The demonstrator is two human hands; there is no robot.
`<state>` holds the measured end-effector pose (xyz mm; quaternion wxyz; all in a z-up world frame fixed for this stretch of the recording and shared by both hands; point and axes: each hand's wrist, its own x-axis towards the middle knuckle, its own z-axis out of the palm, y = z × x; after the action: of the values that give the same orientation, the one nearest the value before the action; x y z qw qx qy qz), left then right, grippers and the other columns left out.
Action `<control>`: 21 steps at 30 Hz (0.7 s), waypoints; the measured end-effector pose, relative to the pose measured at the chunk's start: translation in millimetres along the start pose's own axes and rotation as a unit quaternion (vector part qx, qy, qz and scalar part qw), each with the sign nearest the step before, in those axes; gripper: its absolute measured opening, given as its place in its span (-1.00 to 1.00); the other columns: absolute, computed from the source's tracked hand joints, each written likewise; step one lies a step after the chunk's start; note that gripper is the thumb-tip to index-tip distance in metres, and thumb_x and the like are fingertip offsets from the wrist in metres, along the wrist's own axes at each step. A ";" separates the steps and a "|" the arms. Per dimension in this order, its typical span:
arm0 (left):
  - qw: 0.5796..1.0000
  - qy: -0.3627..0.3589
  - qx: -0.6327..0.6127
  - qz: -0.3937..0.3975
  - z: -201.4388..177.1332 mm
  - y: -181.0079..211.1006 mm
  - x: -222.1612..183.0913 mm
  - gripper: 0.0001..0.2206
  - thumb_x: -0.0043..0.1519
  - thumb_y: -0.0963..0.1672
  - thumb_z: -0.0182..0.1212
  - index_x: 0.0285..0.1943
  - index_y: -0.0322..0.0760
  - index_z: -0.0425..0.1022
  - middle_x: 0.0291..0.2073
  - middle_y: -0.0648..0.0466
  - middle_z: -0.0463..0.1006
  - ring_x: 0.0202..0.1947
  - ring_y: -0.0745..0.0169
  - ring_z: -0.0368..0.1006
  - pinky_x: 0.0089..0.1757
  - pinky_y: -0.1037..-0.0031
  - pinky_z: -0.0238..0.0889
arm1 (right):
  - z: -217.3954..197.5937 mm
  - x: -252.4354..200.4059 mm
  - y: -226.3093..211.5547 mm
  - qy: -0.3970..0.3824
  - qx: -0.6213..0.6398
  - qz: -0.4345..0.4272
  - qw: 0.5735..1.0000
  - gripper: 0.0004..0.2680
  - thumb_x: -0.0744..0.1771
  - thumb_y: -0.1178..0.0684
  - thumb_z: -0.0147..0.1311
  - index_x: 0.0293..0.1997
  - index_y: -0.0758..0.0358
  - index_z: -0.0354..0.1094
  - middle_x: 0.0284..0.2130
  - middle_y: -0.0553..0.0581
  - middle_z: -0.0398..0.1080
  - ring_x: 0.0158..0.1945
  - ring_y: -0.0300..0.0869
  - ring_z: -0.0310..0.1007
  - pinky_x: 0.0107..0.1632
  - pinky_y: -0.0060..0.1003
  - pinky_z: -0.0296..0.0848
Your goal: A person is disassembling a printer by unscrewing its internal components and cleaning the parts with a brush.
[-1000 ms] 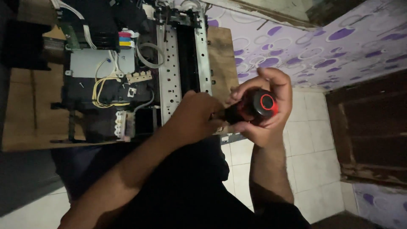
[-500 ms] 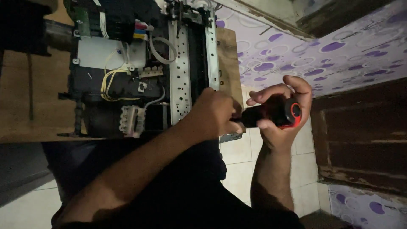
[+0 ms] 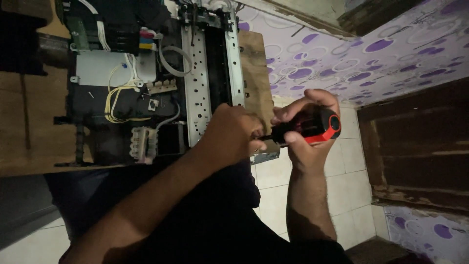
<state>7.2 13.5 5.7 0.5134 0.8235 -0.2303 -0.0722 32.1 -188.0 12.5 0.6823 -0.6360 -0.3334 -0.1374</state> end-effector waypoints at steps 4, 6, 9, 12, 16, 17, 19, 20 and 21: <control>0.941 0.034 0.321 0.104 21.9 -9.0 0.3 -0.73 0.21 0.05 0.17 -0.39 -0.12 0.57 -0.38 0.05 0.51 -0.31 0.08 0.33 -0.19 0.22 0.08 | -1.6 -5.4 -4.1 0.015 0.018 0.001 1.000 -0.51 0.24 0.08 0.34 0.18 0.39 0.08 -0.46 0.23 0.32 -0.39 -0.02 0.54 0.01 0.05 0.65; 0.903 -0.076 0.423 0.008 24.4 3.2 -0.9 -0.83 0.22 -0.07 0.25 -0.42 -0.12 0.62 -0.56 0.01 0.49 -0.48 0.09 0.30 -0.27 0.21 0.09 | -3.5 -10.1 2.2 0.018 0.017 0.000 1.000 -0.52 0.22 0.07 0.30 0.16 0.40 0.09 -0.52 0.25 0.29 -0.48 0.01 0.51 -0.13 0.03 0.67; 0.911 0.122 0.378 0.106 52.6 -24.9 -3.9 -0.91 0.06 -0.14 0.21 -0.46 -0.14 0.61 -0.38 -0.05 0.51 -0.33 -0.04 0.33 -0.24 0.07 0.07 | -7.0 -12.6 -0.3 0.014 0.015 0.004 1.000 -0.56 0.22 0.10 0.24 0.14 0.38 0.11 -0.52 0.20 0.26 -0.49 -0.04 0.47 -0.15 -0.01 0.63; 0.913 0.214 0.329 0.112 51.7 -18.6 -8.7 -0.97 -0.01 -0.18 0.25 -0.48 -0.21 0.57 -0.34 -0.10 0.50 -0.31 -0.07 0.32 -0.19 0.11 0.10 | 13.8 -13.5 -21.5 -0.014 -0.019 0.036 0.999 -0.66 0.29 0.11 0.08 0.19 0.16 0.13 -0.37 0.03 0.31 -0.37 -0.19 0.43 -0.07 -0.23 0.58; 0.922 0.178 0.330 0.098 55.1 -21.0 -8.4 -0.96 0.03 -0.16 0.28 -0.47 -0.18 0.60 -0.39 -0.02 0.49 -0.30 0.00 0.29 -0.15 0.13 0.05 | 12.2 -12.0 -22.3 -0.027 -0.054 0.022 0.998 -0.66 0.28 0.11 0.10 0.16 0.12 0.13 -0.40 -0.01 0.30 -0.39 -0.20 0.43 -0.12 -0.24 0.62; 0.917 0.196 0.329 0.116 55.9 -21.1 -9.1 -0.94 0.04 -0.17 0.24 -0.48 -0.19 0.57 -0.41 -0.04 0.47 -0.32 0.00 0.27 -0.16 0.14 0.05 | 12.2 -12.4 -22.3 -0.018 -0.048 0.022 0.998 -0.66 0.28 0.14 0.09 0.16 0.12 0.12 -0.39 0.01 0.30 -0.38 -0.19 0.42 -0.12 -0.24 0.58; 0.910 0.214 0.329 0.135 58.9 -23.3 -9.3 -0.92 0.06 -0.19 0.21 -0.49 -0.19 0.54 -0.43 -0.06 0.45 -0.34 0.01 0.25 -0.16 0.15 0.04 | 11.8 -11.9 -21.5 -0.010 -0.041 0.021 0.999 -0.67 0.29 0.17 0.07 0.16 0.12 0.12 -0.39 0.02 0.30 -0.36 -0.19 0.41 -0.13 -0.24 0.55; 0.911 0.225 0.316 0.138 61.0 -25.3 -8.7 -0.95 0.06 -0.20 0.21 -0.47 -0.22 0.52 -0.41 -0.07 0.42 -0.31 0.02 0.23 -0.14 0.16 0.04 | 11.4 -10.9 -20.6 -0.005 -0.045 0.009 0.999 -0.67 0.29 0.18 0.08 0.16 0.12 0.12 -0.40 0.01 0.29 -0.38 -0.19 0.41 -0.16 -0.27 0.55; 0.912 0.235 0.304 0.142 62.9 -27.3 -8.1 -0.97 0.06 -0.21 0.21 -0.44 -0.24 0.49 -0.39 -0.08 0.40 -0.29 0.03 0.21 -0.11 0.17 0.03 | 11.0 -9.7 -19.6 -0.001 -0.048 -0.003 0.999 -0.67 0.29 0.19 0.09 0.15 0.13 0.12 -0.41 0.01 0.29 -0.39 -0.20 0.42 -0.19 -0.29 0.55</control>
<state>-14.0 -23.9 -48.3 0.2824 0.8915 -0.2285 0.2705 9.8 -182.7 21.3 0.6504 -0.6670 -0.3290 -0.1543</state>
